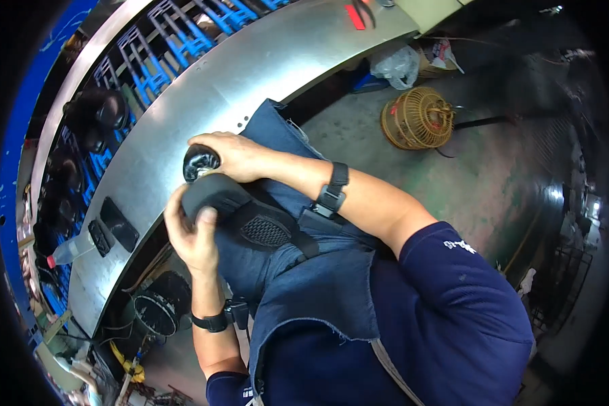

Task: Inspecting and cleaning black leather shoes on an assembly line.

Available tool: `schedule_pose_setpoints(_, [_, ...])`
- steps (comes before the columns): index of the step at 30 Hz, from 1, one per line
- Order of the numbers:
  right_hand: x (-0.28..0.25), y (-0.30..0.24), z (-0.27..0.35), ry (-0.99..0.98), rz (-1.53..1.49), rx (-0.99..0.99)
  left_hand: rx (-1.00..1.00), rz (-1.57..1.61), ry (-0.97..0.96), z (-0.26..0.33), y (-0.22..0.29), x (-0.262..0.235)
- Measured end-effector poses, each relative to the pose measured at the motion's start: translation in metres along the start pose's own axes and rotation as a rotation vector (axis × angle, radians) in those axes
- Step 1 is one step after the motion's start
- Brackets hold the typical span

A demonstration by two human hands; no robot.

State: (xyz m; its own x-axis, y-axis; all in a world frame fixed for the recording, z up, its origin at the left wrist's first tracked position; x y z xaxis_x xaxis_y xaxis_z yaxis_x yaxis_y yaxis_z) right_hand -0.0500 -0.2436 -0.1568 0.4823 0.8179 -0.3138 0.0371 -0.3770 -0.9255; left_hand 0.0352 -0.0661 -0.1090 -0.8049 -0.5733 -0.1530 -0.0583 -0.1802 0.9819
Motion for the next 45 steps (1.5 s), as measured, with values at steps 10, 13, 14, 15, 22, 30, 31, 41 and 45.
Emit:
schedule_pose_setpoints(10, [-0.025, -0.036, 0.052, 0.199, -0.239, -0.038, 0.103, -0.044, 0.048, 0.008, 0.006, 0.003])
schedule_pose_setpoints(13, [-0.014, -0.053, 0.051, 0.142, -0.096, -0.042, -0.012, -0.007, 0.064, -0.015, -0.002, -0.004])
schedule_pose_setpoints(14, [-0.007, -0.058, 0.048, 0.16, -0.05, 0.023, -0.065, 0.024, 0.047, -0.019, -0.005, -0.004])
schedule_pose_setpoints(15, [-0.005, -0.059, 0.043, 0.157, 0.008, 0.059, -0.119, 0.054, 0.03, -0.023, -0.007, -0.004])
schedule_pose_setpoints(22, [0.002, -0.035, 0.036, 0.264, -0.236, 0.059, -0.199, 0.129, 0.042, -0.037, -0.005, 0.007])
schedule_pose_setpoints(30, [-0.015, -0.038, 0.006, 0.317, -0.093, 0.064, 0.108, -0.585, 0.097, -0.063, 0.006, -0.004])
schedule_pose_setpoints(31, [-0.018, -0.032, 0.0, 0.239, -0.082, -0.043, 0.138, -0.557, 0.122, -0.064, 0.004, -0.003])
schedule_pose_setpoints(41, [-0.009, -0.025, -0.044, -0.34, -0.522, -0.011, -0.052, -0.052, 0.024, 0.038, -0.047, 0.014])
schedule_pose_setpoints(45, [-0.01, -0.086, 0.003, -0.105, -0.229, -0.386, -0.515, 0.016, -0.191, 0.069, -0.049, 0.01])
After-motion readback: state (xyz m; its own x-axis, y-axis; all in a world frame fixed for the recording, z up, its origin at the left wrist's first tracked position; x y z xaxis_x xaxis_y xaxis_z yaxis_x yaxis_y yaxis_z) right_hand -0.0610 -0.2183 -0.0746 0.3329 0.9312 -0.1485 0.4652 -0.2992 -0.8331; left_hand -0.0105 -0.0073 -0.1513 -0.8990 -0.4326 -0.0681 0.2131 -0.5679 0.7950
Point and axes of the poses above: each hand's wrist, its own z-axis away from the middle knuckle, its own x-axis out of the palm, y = z × x, the point moved 1 cm from there along -z, towards the middle knuckle, and after that the axes turned 11 degrees about -x, right-handed, at the moved point
